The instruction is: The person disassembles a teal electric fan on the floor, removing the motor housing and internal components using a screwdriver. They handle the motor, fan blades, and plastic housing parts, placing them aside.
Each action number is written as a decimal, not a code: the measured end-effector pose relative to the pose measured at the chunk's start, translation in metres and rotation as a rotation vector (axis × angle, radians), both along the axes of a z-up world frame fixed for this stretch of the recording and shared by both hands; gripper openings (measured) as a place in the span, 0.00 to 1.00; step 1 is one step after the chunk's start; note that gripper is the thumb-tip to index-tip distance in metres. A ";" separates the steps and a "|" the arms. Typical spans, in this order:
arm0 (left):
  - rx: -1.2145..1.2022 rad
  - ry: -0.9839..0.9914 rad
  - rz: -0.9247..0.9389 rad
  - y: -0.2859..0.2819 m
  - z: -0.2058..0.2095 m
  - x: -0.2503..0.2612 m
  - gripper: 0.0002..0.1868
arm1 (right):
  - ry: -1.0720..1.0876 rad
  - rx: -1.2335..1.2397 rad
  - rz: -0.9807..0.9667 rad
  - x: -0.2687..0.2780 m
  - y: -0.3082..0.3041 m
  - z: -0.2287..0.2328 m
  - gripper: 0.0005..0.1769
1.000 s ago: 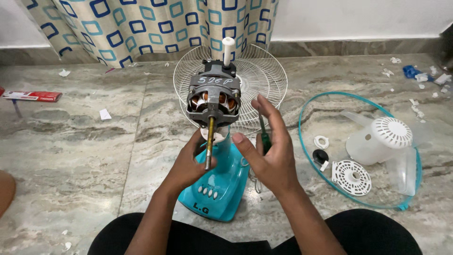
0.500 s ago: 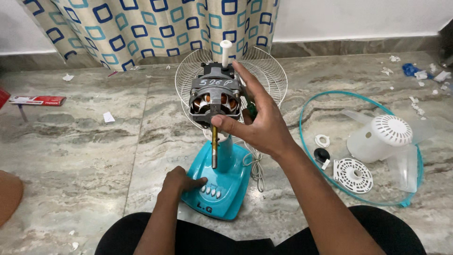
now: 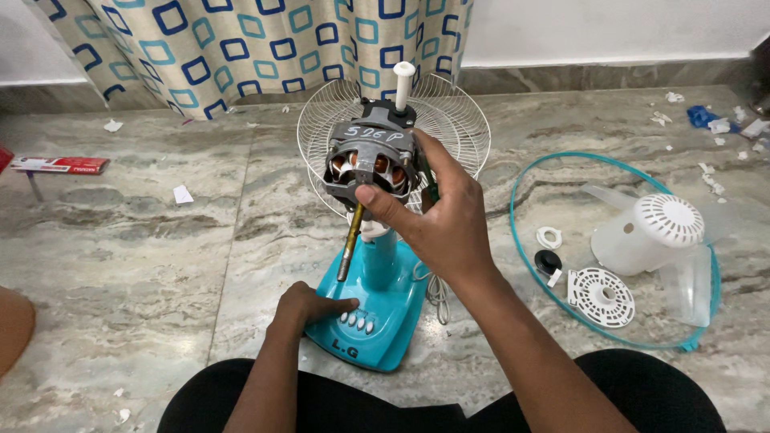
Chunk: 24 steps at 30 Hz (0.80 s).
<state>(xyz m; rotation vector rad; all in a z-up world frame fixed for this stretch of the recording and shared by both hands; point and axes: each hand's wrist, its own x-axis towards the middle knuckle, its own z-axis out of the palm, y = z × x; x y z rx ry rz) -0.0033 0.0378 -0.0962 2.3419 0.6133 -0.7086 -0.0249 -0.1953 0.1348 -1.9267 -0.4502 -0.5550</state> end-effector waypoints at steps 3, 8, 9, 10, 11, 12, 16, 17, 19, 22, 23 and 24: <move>0.010 -0.029 -0.002 0.001 0.000 0.001 0.57 | -0.042 -0.036 -0.077 -0.002 0.003 0.001 0.47; 0.002 -0.029 0.024 0.003 0.002 0.002 0.57 | -0.034 -0.008 -0.097 -0.001 0.006 0.006 0.44; 0.003 -0.035 0.032 0.003 0.003 0.004 0.57 | -0.040 -0.009 -0.108 0.000 0.007 0.006 0.44; 0.004 -0.040 0.041 0.002 0.003 0.005 0.57 | -0.045 -0.010 -0.120 0.000 0.007 0.006 0.44; 0.005 -0.042 0.053 0.002 0.002 0.003 0.57 | -0.048 -0.012 -0.128 -0.001 0.009 0.005 0.44; 0.008 -0.031 0.050 0.002 0.001 0.001 0.56 | -0.048 -0.027 -0.138 -0.003 0.010 0.003 0.44; 0.016 -0.025 0.042 0.003 -0.001 0.003 0.55 | -0.079 -0.079 -0.204 -0.003 0.016 -0.001 0.46; 0.015 -0.029 0.043 0.004 -0.001 0.004 0.55 | -0.091 -0.091 -0.224 -0.002 0.016 -0.002 0.47; 0.012 -0.007 0.019 0.005 -0.001 0.006 0.57 | -0.058 -0.049 -0.168 0.000 0.011 -0.002 0.47; 0.016 -0.010 -0.021 0.008 0.002 0.009 0.58 | -0.011 -0.019 -0.150 0.005 -0.005 0.000 0.45; 0.019 -0.013 -0.035 0.009 0.004 0.008 0.58 | 0.007 -0.014 -0.156 0.005 -0.011 -0.001 0.45; 0.002 -0.019 -0.040 0.009 0.007 0.008 0.56 | 0.036 0.081 -0.098 0.004 -0.018 -0.001 0.41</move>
